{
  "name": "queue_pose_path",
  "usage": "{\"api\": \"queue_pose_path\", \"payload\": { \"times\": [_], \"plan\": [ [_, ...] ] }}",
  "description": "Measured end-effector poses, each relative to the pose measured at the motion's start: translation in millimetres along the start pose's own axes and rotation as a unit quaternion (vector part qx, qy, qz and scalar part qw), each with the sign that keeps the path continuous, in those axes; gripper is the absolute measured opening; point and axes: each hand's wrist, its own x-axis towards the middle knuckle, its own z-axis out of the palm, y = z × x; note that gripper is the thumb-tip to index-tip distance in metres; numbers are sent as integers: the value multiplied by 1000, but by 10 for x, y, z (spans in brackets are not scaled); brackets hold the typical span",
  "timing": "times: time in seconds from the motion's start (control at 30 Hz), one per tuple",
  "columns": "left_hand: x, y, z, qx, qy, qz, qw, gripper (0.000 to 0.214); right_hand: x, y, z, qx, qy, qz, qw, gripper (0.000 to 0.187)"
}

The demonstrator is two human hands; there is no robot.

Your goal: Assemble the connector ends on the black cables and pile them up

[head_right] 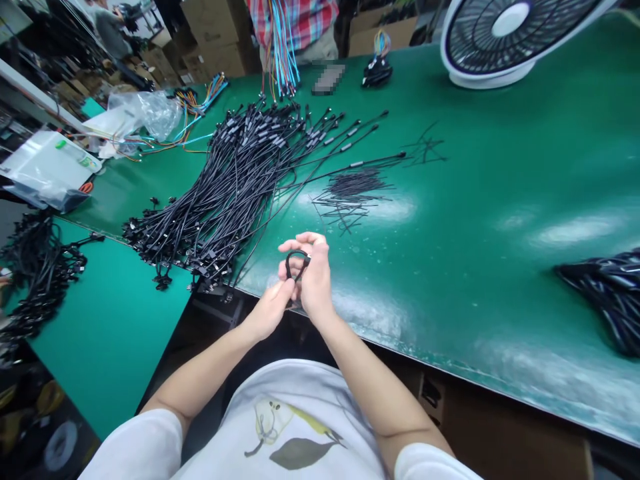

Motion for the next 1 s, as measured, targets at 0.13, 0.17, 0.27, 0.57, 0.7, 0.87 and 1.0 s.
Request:
{"api": "queue_pose_path", "payload": {
  "times": [0.13, 0.17, 0.27, 0.57, 0.7, 0.87, 1.0],
  "plan": [
    [-34, 30, 45, 19, -14, 29, 999, 22, 59, -14, -16, 10, -53, 27, 998, 59],
    [-36, 46, 39, 31, -11, 34, 999, 22, 68, -14, -20, 18, -61, 33, 997, 58],
    [-30, 87, -26, 93, -33, 47, 994, 22, 85, -15, -54, 32, -82, 37, 995, 53],
    [30, -35, -121, 173, -104, -9, 979, 25, 110, -135, -216, -20, -121, 137, 983, 34],
    [62, 12, -64, -19, -181, -67, 981, 30, 139, -119, -171, 79, -32, 104, 991, 33],
    [96, 69, -144, -250, -269, -196, 909, 42, 177, -192, -188, 123, -124, 124, 977, 33],
    [70, 49, -111, -329, -308, -220, 865, 37, 185, -272, -233, 139, -192, 158, 959, 33]
  ]
}}
